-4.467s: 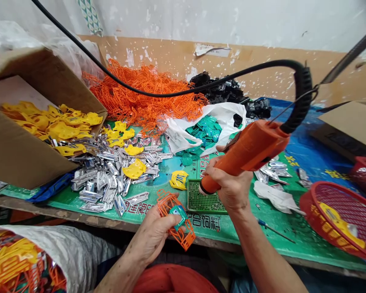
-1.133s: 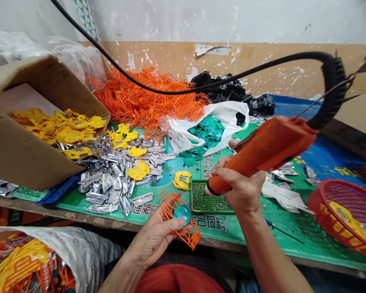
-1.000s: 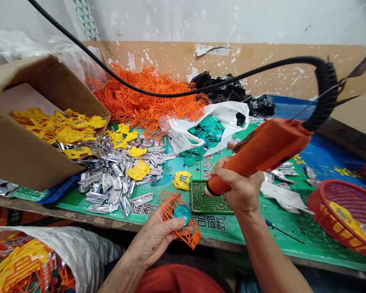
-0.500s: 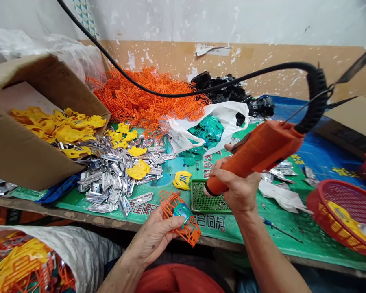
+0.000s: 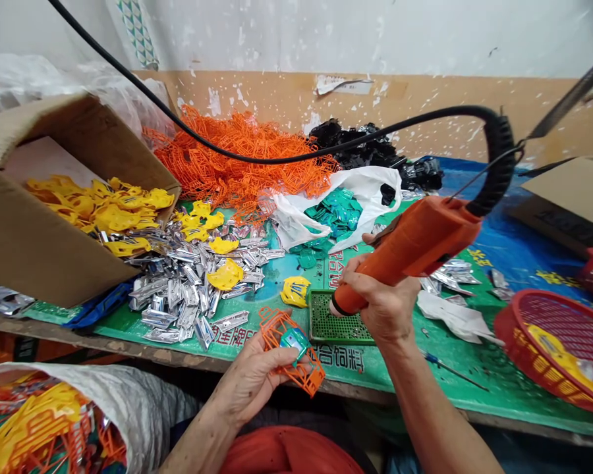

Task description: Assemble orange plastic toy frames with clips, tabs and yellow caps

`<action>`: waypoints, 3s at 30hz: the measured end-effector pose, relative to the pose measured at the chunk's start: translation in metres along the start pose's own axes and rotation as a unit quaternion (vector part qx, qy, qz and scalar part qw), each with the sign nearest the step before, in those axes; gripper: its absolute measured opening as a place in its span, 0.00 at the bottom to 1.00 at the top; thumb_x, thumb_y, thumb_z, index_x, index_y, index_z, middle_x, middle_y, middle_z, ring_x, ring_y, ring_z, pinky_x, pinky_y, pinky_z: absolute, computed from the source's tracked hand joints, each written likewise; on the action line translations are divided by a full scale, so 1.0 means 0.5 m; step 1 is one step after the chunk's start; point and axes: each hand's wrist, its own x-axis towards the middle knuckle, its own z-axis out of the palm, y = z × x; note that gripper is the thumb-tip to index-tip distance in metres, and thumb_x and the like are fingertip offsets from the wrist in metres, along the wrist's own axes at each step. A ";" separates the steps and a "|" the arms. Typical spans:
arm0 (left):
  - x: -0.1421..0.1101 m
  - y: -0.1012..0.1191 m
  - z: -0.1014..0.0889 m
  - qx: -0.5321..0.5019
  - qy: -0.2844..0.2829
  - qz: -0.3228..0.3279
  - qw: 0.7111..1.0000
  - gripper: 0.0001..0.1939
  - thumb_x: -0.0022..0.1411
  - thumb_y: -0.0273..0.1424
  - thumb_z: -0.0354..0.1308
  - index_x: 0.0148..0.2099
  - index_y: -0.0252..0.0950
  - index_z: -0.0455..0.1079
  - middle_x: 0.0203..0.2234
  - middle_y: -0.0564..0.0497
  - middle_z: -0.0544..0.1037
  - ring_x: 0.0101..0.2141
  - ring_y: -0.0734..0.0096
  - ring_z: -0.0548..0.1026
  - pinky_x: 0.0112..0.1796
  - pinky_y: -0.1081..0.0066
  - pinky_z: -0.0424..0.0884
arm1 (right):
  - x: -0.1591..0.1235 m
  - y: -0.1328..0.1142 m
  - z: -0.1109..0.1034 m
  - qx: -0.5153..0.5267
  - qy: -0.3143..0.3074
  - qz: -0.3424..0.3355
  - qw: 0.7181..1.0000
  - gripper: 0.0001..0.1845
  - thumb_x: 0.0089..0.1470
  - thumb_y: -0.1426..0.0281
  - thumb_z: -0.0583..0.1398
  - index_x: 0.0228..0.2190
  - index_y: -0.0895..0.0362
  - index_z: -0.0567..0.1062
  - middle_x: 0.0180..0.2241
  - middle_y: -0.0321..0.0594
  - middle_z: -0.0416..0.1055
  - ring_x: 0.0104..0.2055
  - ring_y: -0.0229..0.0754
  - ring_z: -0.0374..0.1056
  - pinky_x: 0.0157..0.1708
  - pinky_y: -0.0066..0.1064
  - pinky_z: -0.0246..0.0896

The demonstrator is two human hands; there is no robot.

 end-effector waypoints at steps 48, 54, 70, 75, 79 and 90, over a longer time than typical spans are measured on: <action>0.009 0.003 0.004 -0.047 0.034 -0.008 0.998 0.30 0.45 0.18 0.66 0.52 0.35 0.66 0.33 0.51 0.79 0.30 0.66 0.79 0.32 0.64 0.78 | -0.068 -0.105 0.038 0.133 -0.097 0.052 0.985 0.28 0.39 0.74 0.66 0.45 0.49 0.71 0.24 0.30 0.71 0.25 0.38 0.66 0.29 0.34 0.65; 0.008 0.003 0.004 -0.043 0.037 -0.006 0.998 0.31 0.44 0.18 0.67 0.52 0.35 0.66 0.34 0.50 0.79 0.30 0.63 0.80 0.32 0.65 0.78 | -0.069 -0.109 0.040 0.140 -0.094 0.049 0.985 0.27 0.38 0.75 0.65 0.44 0.50 0.72 0.24 0.31 0.70 0.25 0.37 0.66 0.28 0.33 0.65; 0.010 0.006 0.005 -0.046 0.060 -0.015 0.997 0.30 0.44 0.17 0.65 0.51 0.33 0.68 0.27 0.53 0.79 0.26 0.68 0.78 0.29 0.67 0.78 | -0.077 -0.079 0.024 0.176 -0.142 0.058 0.972 0.25 0.41 0.73 0.66 0.43 0.49 0.69 0.25 0.28 0.71 0.26 0.36 0.67 0.32 0.34 0.64; 0.008 0.005 0.001 -0.045 0.044 -0.014 0.998 0.27 0.45 0.17 0.65 0.50 0.34 0.69 0.28 0.52 0.79 0.27 0.67 0.78 0.30 0.67 0.78 | -0.080 -0.077 0.024 0.181 -0.142 0.049 0.972 0.23 0.42 0.73 0.66 0.42 0.49 0.69 0.25 0.28 0.71 0.26 0.36 0.67 0.32 0.34 0.64; 0.003 0.004 -0.004 -0.038 0.028 -0.009 0.999 0.28 0.46 0.17 0.66 0.51 0.34 0.69 0.31 0.50 0.81 0.28 0.66 0.80 0.32 0.66 0.78 | -0.072 -0.086 0.024 0.197 -0.139 0.050 0.969 0.26 0.40 0.75 0.65 0.43 0.50 0.69 0.24 0.29 0.71 0.25 0.37 0.67 0.29 0.34 0.64; 0.004 0.006 -0.010 -0.029 -0.002 0.007 1.000 0.26 0.52 0.19 0.65 0.53 0.36 0.69 0.37 0.49 0.80 0.35 0.65 0.79 0.38 0.62 0.78 | -0.003 -0.046 0.000 0.065 -0.013 -0.016 0.998 0.20 0.36 0.74 0.65 0.37 0.52 0.73 0.22 0.29 0.70 0.23 0.38 0.66 0.26 0.35 0.63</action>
